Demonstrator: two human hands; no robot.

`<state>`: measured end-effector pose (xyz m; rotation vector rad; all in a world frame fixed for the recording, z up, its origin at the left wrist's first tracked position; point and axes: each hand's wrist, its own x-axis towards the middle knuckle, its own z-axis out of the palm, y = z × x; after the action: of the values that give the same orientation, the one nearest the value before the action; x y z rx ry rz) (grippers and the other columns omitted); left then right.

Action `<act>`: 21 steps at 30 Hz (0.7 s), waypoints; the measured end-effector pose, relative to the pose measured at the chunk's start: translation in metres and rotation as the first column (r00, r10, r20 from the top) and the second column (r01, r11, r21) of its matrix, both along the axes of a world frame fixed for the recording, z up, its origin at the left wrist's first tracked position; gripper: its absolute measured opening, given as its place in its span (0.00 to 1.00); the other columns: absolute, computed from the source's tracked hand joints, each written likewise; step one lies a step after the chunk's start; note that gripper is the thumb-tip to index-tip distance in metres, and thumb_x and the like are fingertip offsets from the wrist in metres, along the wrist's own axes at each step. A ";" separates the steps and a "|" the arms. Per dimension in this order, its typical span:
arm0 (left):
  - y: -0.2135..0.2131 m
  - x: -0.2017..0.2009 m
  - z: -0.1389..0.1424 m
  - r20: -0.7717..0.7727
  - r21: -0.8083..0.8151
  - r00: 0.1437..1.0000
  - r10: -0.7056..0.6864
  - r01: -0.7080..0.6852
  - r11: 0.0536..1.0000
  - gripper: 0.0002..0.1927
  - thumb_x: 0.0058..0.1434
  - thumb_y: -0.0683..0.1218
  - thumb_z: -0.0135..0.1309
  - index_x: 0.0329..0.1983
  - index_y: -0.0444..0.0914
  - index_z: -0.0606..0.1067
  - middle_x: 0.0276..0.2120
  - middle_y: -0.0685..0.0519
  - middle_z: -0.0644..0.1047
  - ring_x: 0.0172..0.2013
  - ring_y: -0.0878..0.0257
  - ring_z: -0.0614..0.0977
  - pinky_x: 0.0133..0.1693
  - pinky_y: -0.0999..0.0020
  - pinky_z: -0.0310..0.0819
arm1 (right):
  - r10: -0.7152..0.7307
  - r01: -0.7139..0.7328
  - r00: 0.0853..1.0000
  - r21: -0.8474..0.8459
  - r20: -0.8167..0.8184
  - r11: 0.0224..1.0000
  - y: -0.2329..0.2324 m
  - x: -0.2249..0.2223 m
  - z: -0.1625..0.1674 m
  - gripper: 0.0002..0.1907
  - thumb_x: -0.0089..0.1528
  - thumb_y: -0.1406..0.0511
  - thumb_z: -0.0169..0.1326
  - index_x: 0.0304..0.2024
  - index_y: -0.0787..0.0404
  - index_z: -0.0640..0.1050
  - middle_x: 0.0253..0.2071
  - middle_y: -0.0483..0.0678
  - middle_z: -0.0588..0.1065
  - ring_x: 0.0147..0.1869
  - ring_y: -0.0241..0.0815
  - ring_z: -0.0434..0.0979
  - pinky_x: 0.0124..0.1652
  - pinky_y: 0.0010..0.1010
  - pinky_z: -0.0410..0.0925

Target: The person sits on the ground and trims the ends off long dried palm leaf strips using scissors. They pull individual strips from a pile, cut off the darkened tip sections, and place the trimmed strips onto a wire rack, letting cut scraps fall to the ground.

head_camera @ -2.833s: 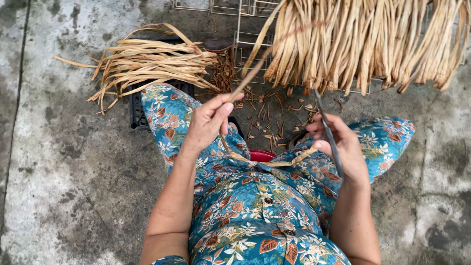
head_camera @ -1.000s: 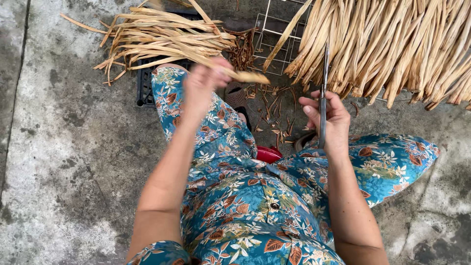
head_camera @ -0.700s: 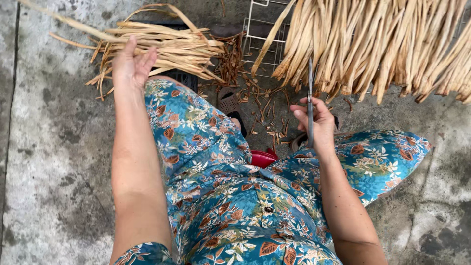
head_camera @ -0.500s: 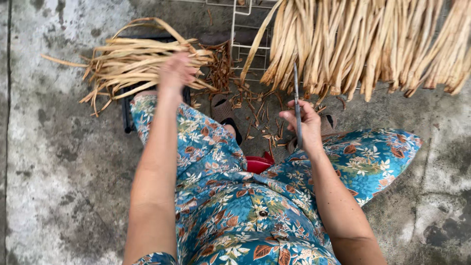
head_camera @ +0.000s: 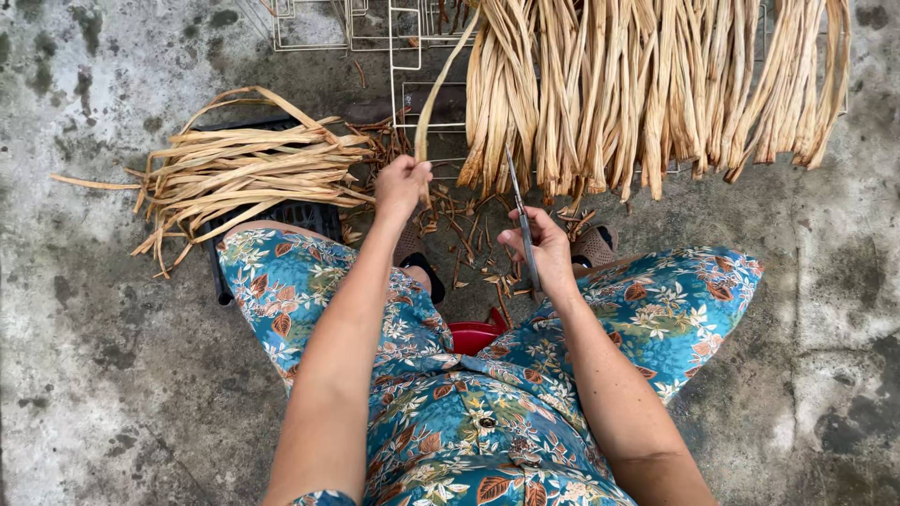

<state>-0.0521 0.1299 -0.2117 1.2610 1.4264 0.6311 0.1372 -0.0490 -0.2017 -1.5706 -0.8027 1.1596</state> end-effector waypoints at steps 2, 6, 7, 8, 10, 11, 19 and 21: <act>-0.008 -0.024 0.006 0.166 -0.107 0.985 0.045 -0.027 0.994 0.07 0.66 0.46 0.56 0.39 0.37 0.78 0.29 0.53 0.82 0.25 0.72 0.79 0.25 0.78 0.73 | 0.007 -0.007 1.000 0.009 -0.011 1.000 0.000 0.002 -0.002 0.18 0.61 0.67 0.63 0.53 0.58 0.76 0.35 0.43 0.81 0.36 0.27 0.81 0.29 0.21 0.70; -0.027 -0.080 0.027 0.319 -0.169 0.940 0.124 -0.072 0.983 0.04 0.67 0.44 0.56 0.37 0.40 0.79 0.29 0.51 0.81 0.19 0.74 0.72 0.20 0.81 0.63 | 0.033 -0.032 0.999 0.019 -0.020 0.999 -0.002 0.001 -0.009 0.18 0.61 0.67 0.63 0.53 0.59 0.76 0.34 0.43 0.82 0.32 0.27 0.76 0.28 0.21 0.68; -0.032 -0.094 0.034 0.347 -0.174 0.926 0.152 -0.096 0.980 0.04 0.67 0.44 0.57 0.37 0.40 0.79 0.29 0.51 0.82 0.19 0.74 0.70 0.18 0.81 0.61 | 0.037 -0.036 0.999 0.021 -0.031 0.999 -0.003 0.001 -0.010 0.18 0.61 0.67 0.63 0.54 0.58 0.76 0.34 0.43 0.82 0.31 0.27 0.75 0.28 0.21 0.67; -0.038 -0.109 0.041 0.450 -0.140 0.876 0.176 -0.125 0.982 0.04 0.68 0.44 0.57 0.38 0.39 0.78 0.31 0.51 0.82 0.20 0.75 0.71 0.19 0.81 0.62 | 0.045 -0.044 0.998 0.022 -0.043 0.999 -0.004 -0.001 -0.011 0.18 0.61 0.67 0.63 0.54 0.58 0.76 0.34 0.43 0.81 0.30 0.27 0.74 0.28 0.21 0.67; -0.046 -0.134 0.059 0.645 -0.074 0.740 0.192 -0.189 0.979 0.05 0.70 0.43 0.56 0.38 0.38 0.78 0.34 0.51 0.82 0.22 0.75 0.73 0.21 0.82 0.64 | 0.056 -0.056 0.998 0.003 -0.009 0.998 -0.005 -0.002 -0.013 0.18 0.61 0.67 0.64 0.53 0.59 0.76 0.33 0.43 0.81 0.28 0.27 0.72 0.28 0.20 0.66; -0.048 -0.144 0.067 0.702 -0.055 0.679 0.216 -0.250 0.967 0.04 0.70 0.43 0.57 0.38 0.39 0.77 0.34 0.51 0.82 0.23 0.74 0.74 0.22 0.80 0.66 | 0.060 -0.060 0.998 -0.005 0.010 0.998 -0.006 -0.002 -0.014 0.18 0.61 0.67 0.64 0.53 0.59 0.76 0.33 0.43 0.81 0.28 0.27 0.71 0.27 0.20 0.66; -0.083 -0.209 0.126 0.912 0.251 0.399 0.097 -0.728 0.638 0.07 0.76 0.46 0.58 0.48 0.38 0.74 0.41 0.52 0.78 0.31 0.68 0.76 0.31 0.76 0.71 | 0.047 -0.048 0.999 0.007 0.027 0.999 -0.012 0.001 -0.010 0.18 0.62 0.65 0.63 0.53 0.58 0.76 0.34 0.44 0.82 0.29 0.28 0.75 0.28 0.20 0.68; -0.096 -0.221 0.143 0.939 0.288 0.344 0.012 -0.806 0.517 0.09 0.76 0.48 0.58 0.52 0.39 0.74 0.42 0.51 0.78 0.34 0.67 0.78 0.35 0.74 0.74 | 0.054 -0.054 0.998 0.013 0.022 0.998 -0.015 0.001 -0.008 0.18 0.62 0.65 0.62 0.54 0.58 0.75 0.35 0.44 0.82 0.32 0.28 0.78 0.29 0.20 0.69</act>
<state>-0.2729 0.0336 -0.0683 0.7383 0.5263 2.1463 0.1382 -0.0637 -0.2097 -1.5606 -0.8703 1.1753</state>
